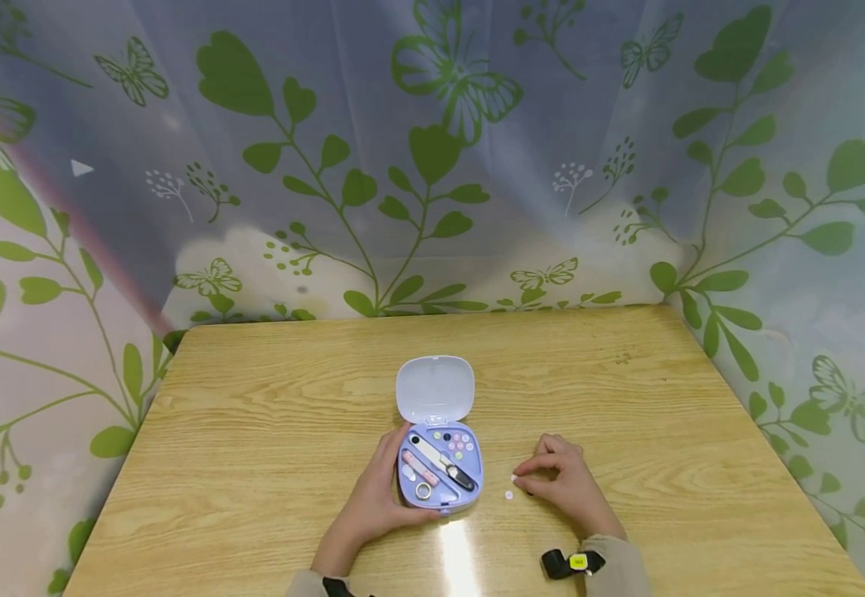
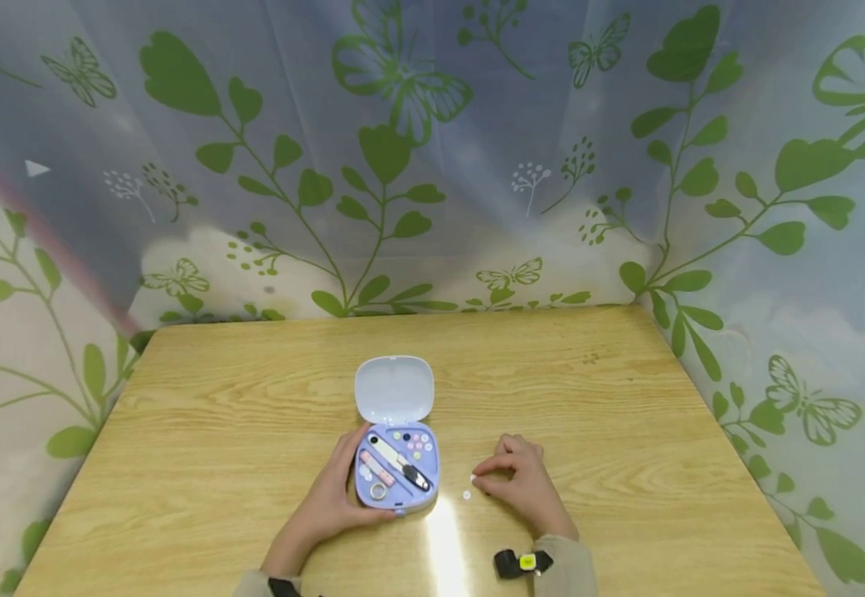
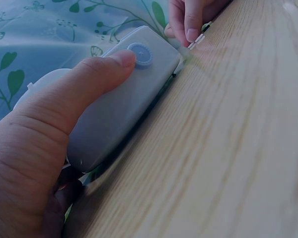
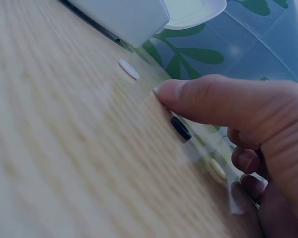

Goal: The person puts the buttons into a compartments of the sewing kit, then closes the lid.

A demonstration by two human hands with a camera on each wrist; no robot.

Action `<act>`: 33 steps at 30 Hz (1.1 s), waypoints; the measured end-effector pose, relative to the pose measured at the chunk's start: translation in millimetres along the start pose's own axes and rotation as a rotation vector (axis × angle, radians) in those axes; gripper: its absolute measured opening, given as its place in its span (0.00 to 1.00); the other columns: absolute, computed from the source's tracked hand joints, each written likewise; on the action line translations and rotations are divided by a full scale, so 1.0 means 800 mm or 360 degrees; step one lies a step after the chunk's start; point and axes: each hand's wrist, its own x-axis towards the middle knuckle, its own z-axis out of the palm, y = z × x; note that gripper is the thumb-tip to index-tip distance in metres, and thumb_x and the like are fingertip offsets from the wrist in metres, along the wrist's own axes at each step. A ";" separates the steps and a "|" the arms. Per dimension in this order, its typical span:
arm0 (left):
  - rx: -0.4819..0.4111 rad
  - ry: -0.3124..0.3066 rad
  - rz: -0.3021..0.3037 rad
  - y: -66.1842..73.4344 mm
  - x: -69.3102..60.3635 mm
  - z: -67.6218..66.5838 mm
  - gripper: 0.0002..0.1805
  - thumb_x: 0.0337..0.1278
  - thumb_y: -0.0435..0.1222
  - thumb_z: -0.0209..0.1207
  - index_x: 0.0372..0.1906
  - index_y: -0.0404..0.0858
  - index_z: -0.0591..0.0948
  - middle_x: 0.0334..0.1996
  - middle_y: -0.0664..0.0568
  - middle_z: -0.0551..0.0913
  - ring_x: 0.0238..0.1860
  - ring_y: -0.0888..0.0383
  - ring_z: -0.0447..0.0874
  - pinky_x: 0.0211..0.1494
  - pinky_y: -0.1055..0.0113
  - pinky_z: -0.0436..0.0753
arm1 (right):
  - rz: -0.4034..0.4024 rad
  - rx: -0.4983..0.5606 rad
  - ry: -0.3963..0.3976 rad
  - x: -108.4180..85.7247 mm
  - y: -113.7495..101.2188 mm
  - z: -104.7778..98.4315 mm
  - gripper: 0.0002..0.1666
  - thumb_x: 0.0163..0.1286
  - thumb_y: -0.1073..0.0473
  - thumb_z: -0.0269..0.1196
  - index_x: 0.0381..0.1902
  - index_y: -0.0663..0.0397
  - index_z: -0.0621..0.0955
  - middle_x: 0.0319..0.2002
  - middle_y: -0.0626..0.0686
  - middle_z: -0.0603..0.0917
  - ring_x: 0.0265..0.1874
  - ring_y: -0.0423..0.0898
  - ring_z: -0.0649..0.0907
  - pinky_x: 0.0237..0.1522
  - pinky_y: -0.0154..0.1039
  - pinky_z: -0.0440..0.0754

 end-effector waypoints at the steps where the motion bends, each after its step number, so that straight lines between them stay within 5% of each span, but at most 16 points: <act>1: 0.0001 0.0002 0.0004 0.000 0.000 0.000 0.72 0.23 0.51 0.83 0.79 0.52 0.51 0.72 0.57 0.60 0.72 0.58 0.59 0.76 0.52 0.59 | 0.0000 -0.0003 -0.0002 0.000 0.000 0.000 0.08 0.48 0.71 0.76 0.27 0.56 0.89 0.25 0.56 0.71 0.31 0.49 0.69 0.42 0.34 0.51; 17: 0.0002 0.0008 0.0019 -0.002 -0.001 -0.001 0.73 0.22 0.52 0.83 0.79 0.53 0.51 0.72 0.57 0.61 0.72 0.57 0.60 0.75 0.51 0.60 | 0.0052 0.0012 0.0039 0.000 0.015 0.006 0.08 0.48 0.72 0.77 0.26 0.57 0.89 0.25 0.56 0.71 0.31 0.51 0.70 0.47 0.39 0.48; 23: -0.0006 0.0000 0.0021 -0.002 -0.001 0.000 0.73 0.22 0.52 0.83 0.79 0.53 0.51 0.73 0.56 0.60 0.72 0.56 0.59 0.75 0.51 0.59 | 0.0057 -0.0034 0.0041 0.000 0.044 0.009 0.10 0.47 0.68 0.78 0.25 0.48 0.90 0.26 0.50 0.73 0.32 0.47 0.72 0.48 0.43 0.48; 33: -0.0011 0.0000 0.0034 -0.002 -0.001 0.000 0.73 0.22 0.51 0.84 0.79 0.52 0.51 0.73 0.56 0.60 0.72 0.55 0.59 0.75 0.50 0.59 | 0.0143 -0.0079 -0.0040 0.004 0.042 0.002 0.09 0.51 0.58 0.79 0.26 0.35 0.90 0.27 0.41 0.73 0.34 0.41 0.71 0.50 0.42 0.54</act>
